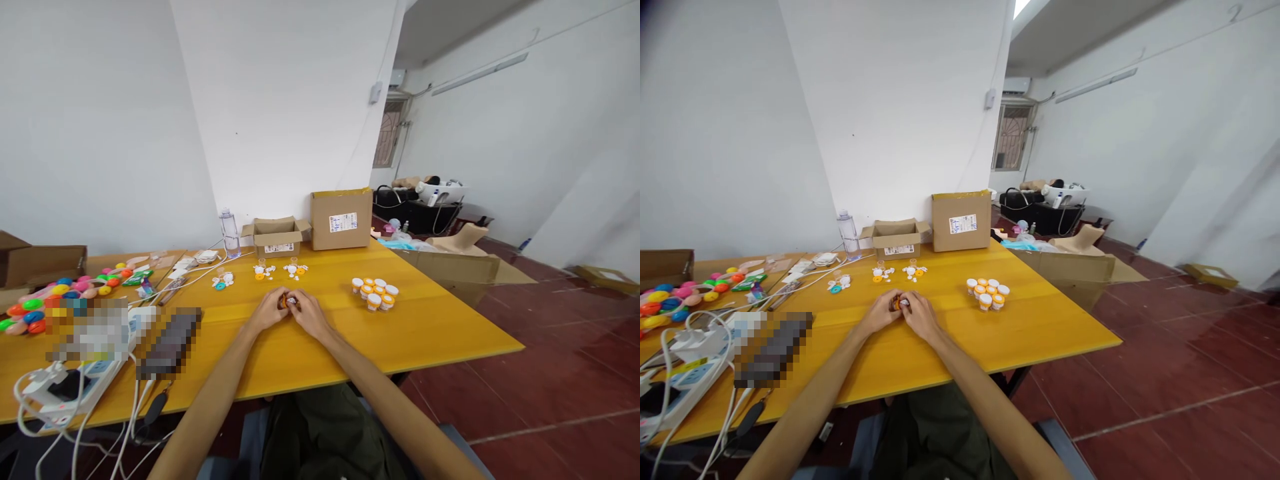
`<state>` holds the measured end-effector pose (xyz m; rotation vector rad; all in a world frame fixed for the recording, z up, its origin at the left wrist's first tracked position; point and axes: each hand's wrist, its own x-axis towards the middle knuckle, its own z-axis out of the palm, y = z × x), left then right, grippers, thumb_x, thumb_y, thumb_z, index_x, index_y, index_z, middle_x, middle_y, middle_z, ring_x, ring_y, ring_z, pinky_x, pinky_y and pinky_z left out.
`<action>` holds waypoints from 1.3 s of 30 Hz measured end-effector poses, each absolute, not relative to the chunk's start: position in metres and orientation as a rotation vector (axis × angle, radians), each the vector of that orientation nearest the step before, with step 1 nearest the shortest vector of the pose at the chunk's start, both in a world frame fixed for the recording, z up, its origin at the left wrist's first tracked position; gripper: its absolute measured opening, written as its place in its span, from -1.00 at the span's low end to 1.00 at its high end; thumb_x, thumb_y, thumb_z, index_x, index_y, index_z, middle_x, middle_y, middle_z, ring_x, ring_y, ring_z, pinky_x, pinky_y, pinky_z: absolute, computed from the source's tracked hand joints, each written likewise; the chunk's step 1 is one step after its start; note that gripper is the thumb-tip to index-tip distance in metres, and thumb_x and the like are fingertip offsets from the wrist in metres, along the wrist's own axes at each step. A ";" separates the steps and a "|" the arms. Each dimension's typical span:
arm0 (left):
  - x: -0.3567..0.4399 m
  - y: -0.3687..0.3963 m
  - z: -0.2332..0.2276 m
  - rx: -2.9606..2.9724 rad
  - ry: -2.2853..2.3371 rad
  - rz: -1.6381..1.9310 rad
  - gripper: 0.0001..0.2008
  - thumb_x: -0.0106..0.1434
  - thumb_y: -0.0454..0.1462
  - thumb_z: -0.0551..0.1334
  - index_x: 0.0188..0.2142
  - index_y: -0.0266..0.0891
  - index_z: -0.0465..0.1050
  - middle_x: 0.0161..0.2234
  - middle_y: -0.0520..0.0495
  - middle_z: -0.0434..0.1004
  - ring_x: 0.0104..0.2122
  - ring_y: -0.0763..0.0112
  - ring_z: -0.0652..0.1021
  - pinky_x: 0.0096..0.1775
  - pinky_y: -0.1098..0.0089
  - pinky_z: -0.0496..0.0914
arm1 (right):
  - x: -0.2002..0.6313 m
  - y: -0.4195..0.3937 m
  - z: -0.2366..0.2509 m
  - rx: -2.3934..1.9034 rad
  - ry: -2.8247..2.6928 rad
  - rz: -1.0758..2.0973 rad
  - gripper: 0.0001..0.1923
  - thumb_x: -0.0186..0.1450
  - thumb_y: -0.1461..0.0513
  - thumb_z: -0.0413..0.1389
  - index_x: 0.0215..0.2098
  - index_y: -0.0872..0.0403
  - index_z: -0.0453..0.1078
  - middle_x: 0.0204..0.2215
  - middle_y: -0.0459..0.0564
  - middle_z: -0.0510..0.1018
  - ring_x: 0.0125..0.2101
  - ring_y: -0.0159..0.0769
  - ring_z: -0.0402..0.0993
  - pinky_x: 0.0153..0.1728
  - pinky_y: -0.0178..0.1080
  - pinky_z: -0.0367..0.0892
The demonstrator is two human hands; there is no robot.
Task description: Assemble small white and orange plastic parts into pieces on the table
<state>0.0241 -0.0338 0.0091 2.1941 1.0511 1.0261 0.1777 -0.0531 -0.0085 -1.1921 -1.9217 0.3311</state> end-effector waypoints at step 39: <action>0.008 0.013 -0.045 1.989 0.919 0.892 -0.72 0.05 -0.14 0.35 -0.32 -0.31 0.57 -0.48 0.04 0.46 -0.42 0.42 0.42 -0.38 0.47 0.29 | 0.179 -0.042 -0.021 -1.034 -1.714 0.549 -0.91 0.17 0.29 0.10 -0.45 0.02 0.45 -0.47 -0.11 0.56 -0.48 -0.34 0.48 -0.38 -0.31 0.39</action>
